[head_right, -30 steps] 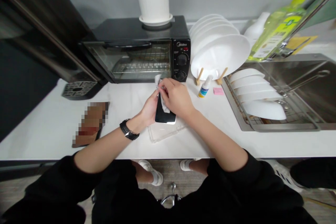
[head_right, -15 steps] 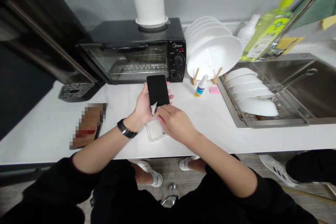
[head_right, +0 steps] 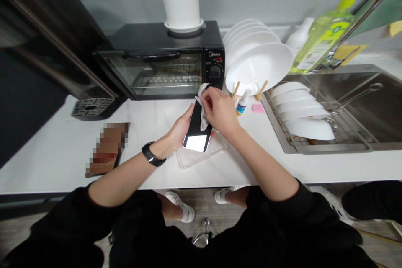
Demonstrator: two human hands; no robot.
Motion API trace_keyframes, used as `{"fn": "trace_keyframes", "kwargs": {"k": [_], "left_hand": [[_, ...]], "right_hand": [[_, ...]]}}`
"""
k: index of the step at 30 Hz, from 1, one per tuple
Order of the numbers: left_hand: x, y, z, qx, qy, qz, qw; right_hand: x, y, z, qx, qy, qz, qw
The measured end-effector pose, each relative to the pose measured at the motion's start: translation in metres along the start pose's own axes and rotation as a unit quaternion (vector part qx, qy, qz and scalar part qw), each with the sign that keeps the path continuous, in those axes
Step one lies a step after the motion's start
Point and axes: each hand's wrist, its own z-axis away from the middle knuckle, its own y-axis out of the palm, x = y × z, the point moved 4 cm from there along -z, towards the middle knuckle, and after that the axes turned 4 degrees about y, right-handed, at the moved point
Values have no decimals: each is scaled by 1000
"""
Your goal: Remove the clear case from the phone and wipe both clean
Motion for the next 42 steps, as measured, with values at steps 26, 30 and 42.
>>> {"fn": "trace_keyframes", "kwargs": {"k": [26, 30, 42], "left_hand": [[-15, -3, -1, 3, 55, 24, 998], [-10, -3, -1, -10, 42, 5, 999], [-8, -9, -6, -92, 121, 2, 988]], "right_hand": [[19, -6, 61, 41, 1, 18, 999], [4, -7, 28, 11, 20, 18, 1000], [26, 17, 8, 26, 6, -69, 997]]}}
